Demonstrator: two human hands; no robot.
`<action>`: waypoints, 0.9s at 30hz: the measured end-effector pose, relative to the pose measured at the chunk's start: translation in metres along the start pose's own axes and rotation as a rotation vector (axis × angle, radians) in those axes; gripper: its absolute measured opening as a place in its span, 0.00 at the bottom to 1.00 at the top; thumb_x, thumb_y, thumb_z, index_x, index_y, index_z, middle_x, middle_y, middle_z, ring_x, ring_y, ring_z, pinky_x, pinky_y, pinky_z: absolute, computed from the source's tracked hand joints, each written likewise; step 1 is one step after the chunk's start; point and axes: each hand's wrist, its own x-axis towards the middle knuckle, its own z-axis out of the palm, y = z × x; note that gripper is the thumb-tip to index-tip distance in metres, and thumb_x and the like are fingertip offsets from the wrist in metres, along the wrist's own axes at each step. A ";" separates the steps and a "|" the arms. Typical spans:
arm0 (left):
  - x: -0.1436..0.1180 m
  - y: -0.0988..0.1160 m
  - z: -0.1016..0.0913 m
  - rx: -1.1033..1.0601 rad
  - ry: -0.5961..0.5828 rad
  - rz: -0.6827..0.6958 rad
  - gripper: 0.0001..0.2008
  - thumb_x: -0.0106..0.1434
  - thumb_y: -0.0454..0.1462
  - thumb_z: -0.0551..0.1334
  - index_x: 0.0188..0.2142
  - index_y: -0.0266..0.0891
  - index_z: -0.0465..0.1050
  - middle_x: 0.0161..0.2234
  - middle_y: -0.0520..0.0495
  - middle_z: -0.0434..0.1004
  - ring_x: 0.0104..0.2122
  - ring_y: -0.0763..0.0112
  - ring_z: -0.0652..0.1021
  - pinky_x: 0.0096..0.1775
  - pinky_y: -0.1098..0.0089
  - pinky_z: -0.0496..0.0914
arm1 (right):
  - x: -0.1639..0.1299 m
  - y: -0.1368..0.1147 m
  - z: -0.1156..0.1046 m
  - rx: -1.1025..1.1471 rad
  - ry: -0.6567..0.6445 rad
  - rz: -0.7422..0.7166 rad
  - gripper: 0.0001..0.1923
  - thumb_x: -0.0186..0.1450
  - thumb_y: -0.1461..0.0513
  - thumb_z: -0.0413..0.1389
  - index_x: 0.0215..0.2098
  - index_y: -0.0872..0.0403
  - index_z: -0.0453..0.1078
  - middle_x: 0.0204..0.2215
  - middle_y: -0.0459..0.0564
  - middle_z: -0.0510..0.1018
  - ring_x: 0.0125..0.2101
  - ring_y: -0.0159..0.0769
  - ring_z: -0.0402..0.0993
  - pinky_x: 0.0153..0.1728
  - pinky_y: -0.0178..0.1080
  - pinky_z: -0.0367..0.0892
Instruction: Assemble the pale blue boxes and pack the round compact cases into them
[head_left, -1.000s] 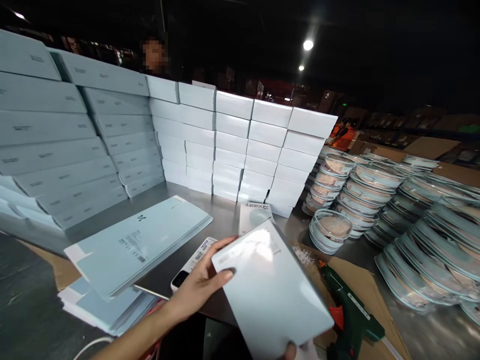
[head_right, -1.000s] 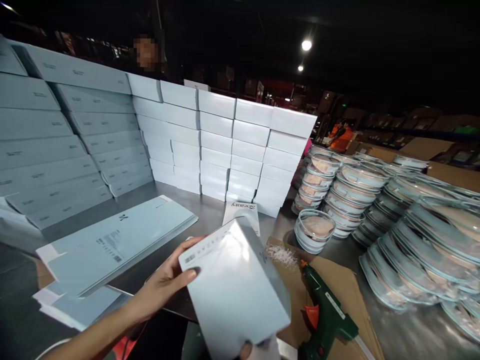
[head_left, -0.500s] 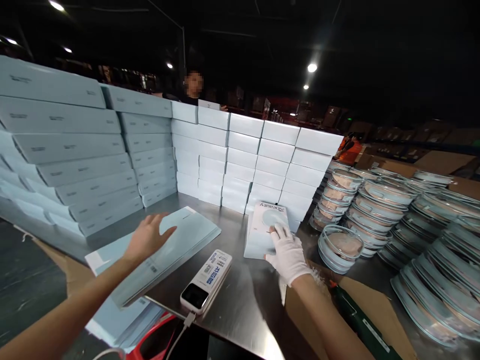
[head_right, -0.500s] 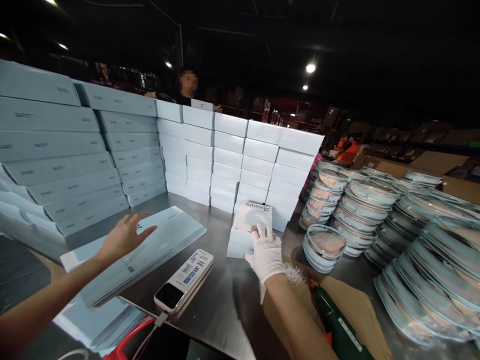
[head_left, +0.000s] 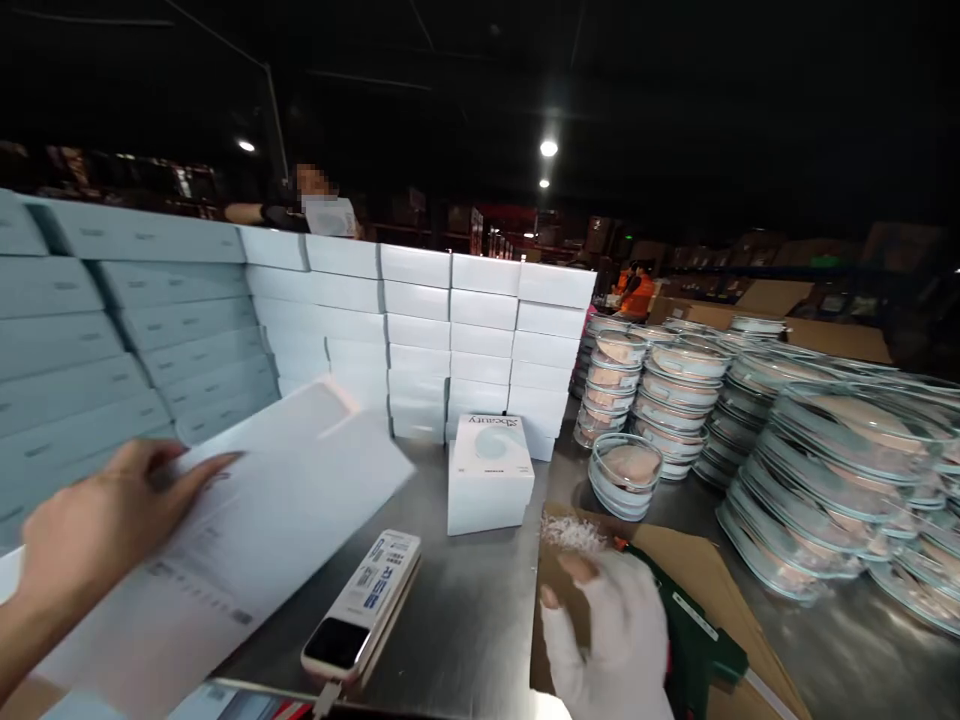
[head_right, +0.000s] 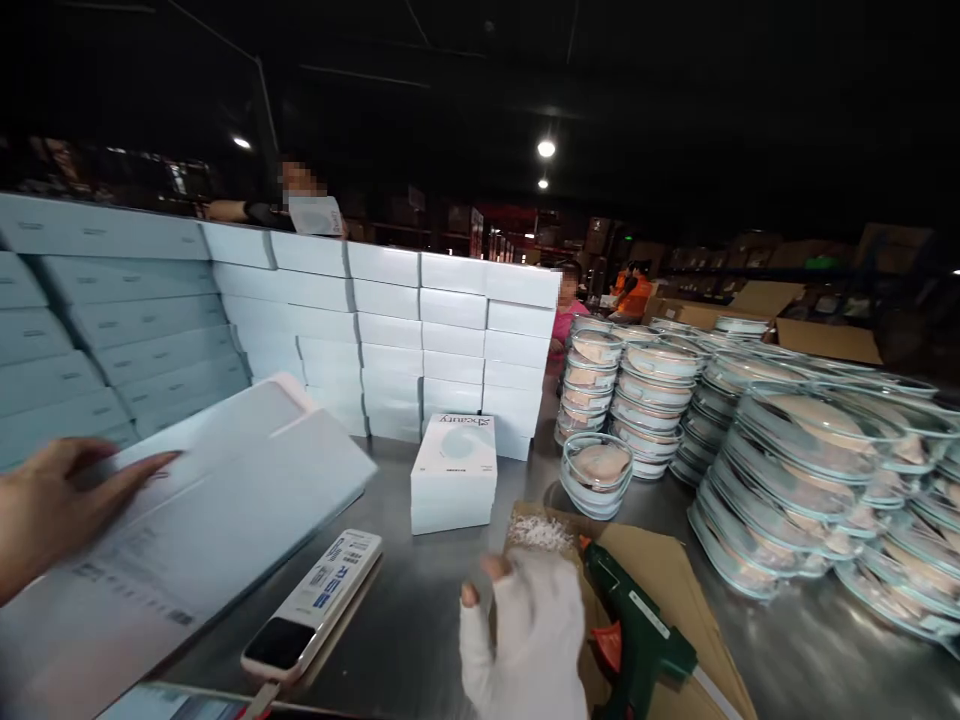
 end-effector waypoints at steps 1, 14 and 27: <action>-0.008 0.024 -0.014 0.109 0.158 0.107 0.21 0.67 0.57 0.55 0.36 0.45 0.73 0.18 0.53 0.70 0.16 0.58 0.74 0.21 0.65 0.62 | 0.000 -0.001 -0.006 -0.024 0.068 -0.018 0.05 0.69 0.61 0.55 0.41 0.54 0.68 0.30 0.52 0.74 0.29 0.42 0.71 0.30 0.45 0.70; -0.088 0.166 -0.039 -0.347 0.001 0.525 0.12 0.73 0.50 0.59 0.45 0.50 0.78 0.31 0.51 0.83 0.26 0.61 0.82 0.29 0.65 0.74 | -0.036 -0.004 -0.029 1.217 -0.654 0.928 0.22 0.63 0.44 0.61 0.48 0.47 0.75 0.37 0.46 0.83 0.36 0.43 0.81 0.40 0.41 0.77; -0.107 0.198 -0.013 -1.035 -1.046 0.038 0.34 0.59 0.47 0.72 0.64 0.58 0.69 0.54 0.49 0.84 0.51 0.46 0.83 0.50 0.58 0.79 | -0.008 -0.002 -0.050 0.708 -0.012 0.685 0.34 0.70 0.56 0.58 0.71 0.34 0.53 0.54 0.51 0.80 0.53 0.46 0.80 0.43 0.44 0.82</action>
